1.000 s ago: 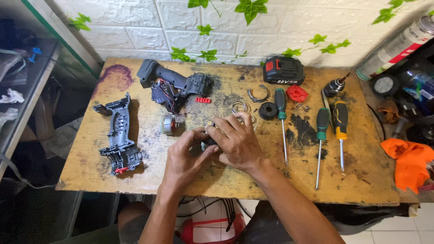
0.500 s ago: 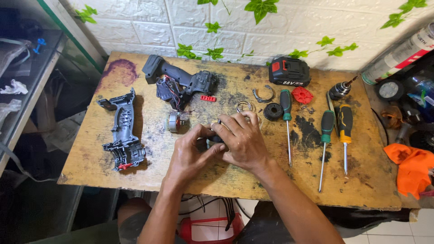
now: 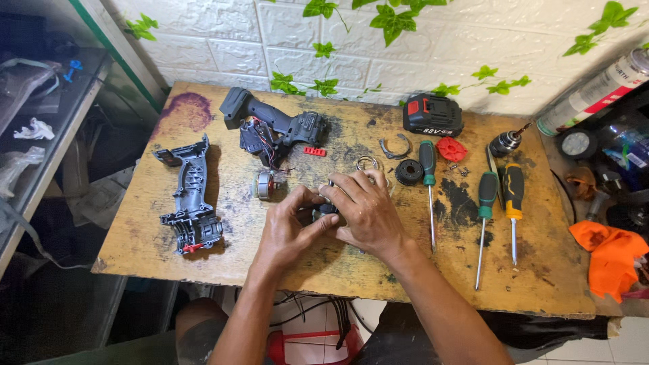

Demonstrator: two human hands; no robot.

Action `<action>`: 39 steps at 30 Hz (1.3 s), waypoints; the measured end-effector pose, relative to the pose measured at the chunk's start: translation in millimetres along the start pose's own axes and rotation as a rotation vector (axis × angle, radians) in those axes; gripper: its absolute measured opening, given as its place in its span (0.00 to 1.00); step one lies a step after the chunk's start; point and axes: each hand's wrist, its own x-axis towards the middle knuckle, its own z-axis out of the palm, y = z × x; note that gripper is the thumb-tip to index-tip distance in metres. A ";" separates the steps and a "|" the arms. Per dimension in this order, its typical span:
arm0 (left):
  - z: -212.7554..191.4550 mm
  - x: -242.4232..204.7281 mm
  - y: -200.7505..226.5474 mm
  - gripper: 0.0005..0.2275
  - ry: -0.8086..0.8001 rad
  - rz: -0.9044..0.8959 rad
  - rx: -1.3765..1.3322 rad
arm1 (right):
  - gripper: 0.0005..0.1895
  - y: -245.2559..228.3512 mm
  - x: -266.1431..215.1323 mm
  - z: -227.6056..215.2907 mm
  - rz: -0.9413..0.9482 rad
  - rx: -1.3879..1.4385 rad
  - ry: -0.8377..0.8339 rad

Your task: The person assembles a small cylindrical motor component by hand, inserting a spring and a metal shaft into the housing. They rotate and press the parts together to fit them securely on a cluttered workbench.

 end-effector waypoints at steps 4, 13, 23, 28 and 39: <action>2.4 -4.9 4.2 0.15 0.006 0.002 0.005 | 0.27 -1.9 -2.1 0.6 -0.008 -0.012 0.012; -0.3 -6.1 7.2 0.13 0.003 0.002 0.070 | 0.27 -9.7 -0.9 -7.4 -0.033 -0.050 0.057; 3.4 -11.5 -7.8 0.12 0.006 0.114 0.112 | 0.29 -28.0 -10.5 -4.9 -0.094 -0.189 0.063; 3.7 -16.4 -11.8 0.12 0.008 0.184 0.120 | 0.26 -35.6 -15.0 -4.3 -0.145 -0.325 0.096; 0.6 -21.1 -10.7 0.12 0.008 0.137 0.114 | 0.19 -41.6 -10.3 -8.2 -0.169 -0.368 0.157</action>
